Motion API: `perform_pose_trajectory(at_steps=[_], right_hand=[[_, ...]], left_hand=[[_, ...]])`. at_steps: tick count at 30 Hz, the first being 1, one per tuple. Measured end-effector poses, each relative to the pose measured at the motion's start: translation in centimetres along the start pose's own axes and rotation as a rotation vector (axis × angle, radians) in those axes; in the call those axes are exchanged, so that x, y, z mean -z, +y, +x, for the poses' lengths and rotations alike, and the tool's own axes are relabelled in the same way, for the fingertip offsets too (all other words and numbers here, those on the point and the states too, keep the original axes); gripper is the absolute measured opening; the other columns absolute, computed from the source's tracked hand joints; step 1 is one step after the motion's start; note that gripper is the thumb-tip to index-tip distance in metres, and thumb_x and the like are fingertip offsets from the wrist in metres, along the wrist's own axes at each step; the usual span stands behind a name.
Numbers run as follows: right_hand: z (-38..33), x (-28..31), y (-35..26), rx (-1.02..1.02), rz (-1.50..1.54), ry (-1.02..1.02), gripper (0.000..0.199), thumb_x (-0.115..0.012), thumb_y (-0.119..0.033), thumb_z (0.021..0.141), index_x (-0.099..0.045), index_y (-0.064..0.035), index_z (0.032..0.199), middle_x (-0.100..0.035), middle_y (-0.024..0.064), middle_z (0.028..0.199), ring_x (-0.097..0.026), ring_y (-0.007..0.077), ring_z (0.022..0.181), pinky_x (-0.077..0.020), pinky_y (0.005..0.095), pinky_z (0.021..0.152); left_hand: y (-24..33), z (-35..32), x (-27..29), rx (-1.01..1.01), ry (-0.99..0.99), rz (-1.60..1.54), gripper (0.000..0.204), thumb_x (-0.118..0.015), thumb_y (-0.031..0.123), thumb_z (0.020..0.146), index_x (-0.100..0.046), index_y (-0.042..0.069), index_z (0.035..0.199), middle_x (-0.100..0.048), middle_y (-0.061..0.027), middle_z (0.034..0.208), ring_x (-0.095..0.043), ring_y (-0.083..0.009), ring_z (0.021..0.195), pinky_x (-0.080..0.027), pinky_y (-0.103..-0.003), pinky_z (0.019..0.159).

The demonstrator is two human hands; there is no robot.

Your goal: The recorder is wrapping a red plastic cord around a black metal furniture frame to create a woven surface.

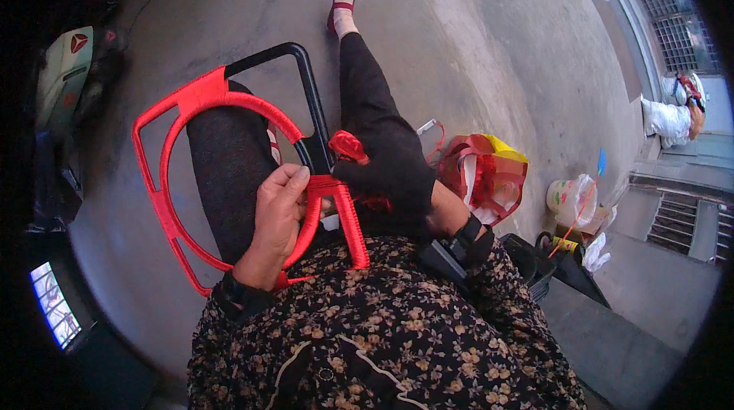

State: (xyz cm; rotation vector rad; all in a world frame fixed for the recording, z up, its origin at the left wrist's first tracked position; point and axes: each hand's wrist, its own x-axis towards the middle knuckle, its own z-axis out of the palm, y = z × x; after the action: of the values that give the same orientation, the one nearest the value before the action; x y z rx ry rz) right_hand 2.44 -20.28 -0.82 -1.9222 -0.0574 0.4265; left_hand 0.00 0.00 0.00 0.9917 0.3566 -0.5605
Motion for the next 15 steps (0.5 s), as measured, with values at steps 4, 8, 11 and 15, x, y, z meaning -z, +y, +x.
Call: perform_pose_trajectory(at_steps=[4, 8, 11, 15], right_hand=[[-0.5, -0.3, 0.0, -0.028, -0.014, 0.059, 0.030, -0.070, -0.035, 0.073, -0.065, -0.0071, 0.084, -0.061, 0.0099, 0.071, -0.059, 0.0218, 0.065, -0.0463, 0.0350, 0.062], [0.2, -0.5, 0.4, 0.053, 0.001, 0.086, 0.029, -0.069, -0.034, 0.073, -0.065, -0.0063, 0.082, -0.060, 0.0105, 0.068, -0.059, 0.0218, 0.061, -0.0460, 0.0350, 0.060], [0.0, 0.3, -0.5, -0.031, -0.020, 0.033, 0.029, -0.069, -0.034, 0.073, -0.065, -0.0062, 0.081, -0.059, 0.0103, 0.067, -0.058, 0.0218, 0.060, -0.0458, 0.0352, 0.060], [0.3, -0.5, -0.2, -0.007, -0.070, 0.028, 0.030, -0.068, -0.035, 0.073, -0.065, -0.0065, 0.082, -0.060, 0.0099, 0.067, -0.059, 0.0204, 0.062, -0.0458, 0.0346, 0.061]], left_hand=[[0.0, -0.1, 0.3, 0.005, -0.045, 0.007, 0.015, -0.054, 0.016, 0.094, -0.054, 0.003, 0.087, -0.064, -0.0100, 0.076, -0.063, -0.0142, 0.059, -0.051, -0.026, 0.046], [-0.1, -0.1, 0.5, -0.017, -0.073, -0.012, 0.014, -0.055, 0.015, 0.093, -0.054, 0.002, 0.087, -0.064, -0.0092, 0.076, -0.063, -0.0138, 0.058, -0.052, -0.026, 0.047], [0.1, 0.1, 0.3, -0.002, -0.061, -0.006, 0.014, -0.056, 0.014, 0.093, -0.054, 0.002, 0.087, -0.064, -0.0087, 0.075, -0.063, -0.0140, 0.058, -0.052, -0.026, 0.048], [-0.7, 0.1, 0.9, 0.000, -0.021, -0.011, 0.013, -0.056, 0.014, 0.093, -0.054, 0.002, 0.087, -0.064, -0.0081, 0.075, -0.063, -0.0135, 0.058, -0.052, -0.025, 0.050]])
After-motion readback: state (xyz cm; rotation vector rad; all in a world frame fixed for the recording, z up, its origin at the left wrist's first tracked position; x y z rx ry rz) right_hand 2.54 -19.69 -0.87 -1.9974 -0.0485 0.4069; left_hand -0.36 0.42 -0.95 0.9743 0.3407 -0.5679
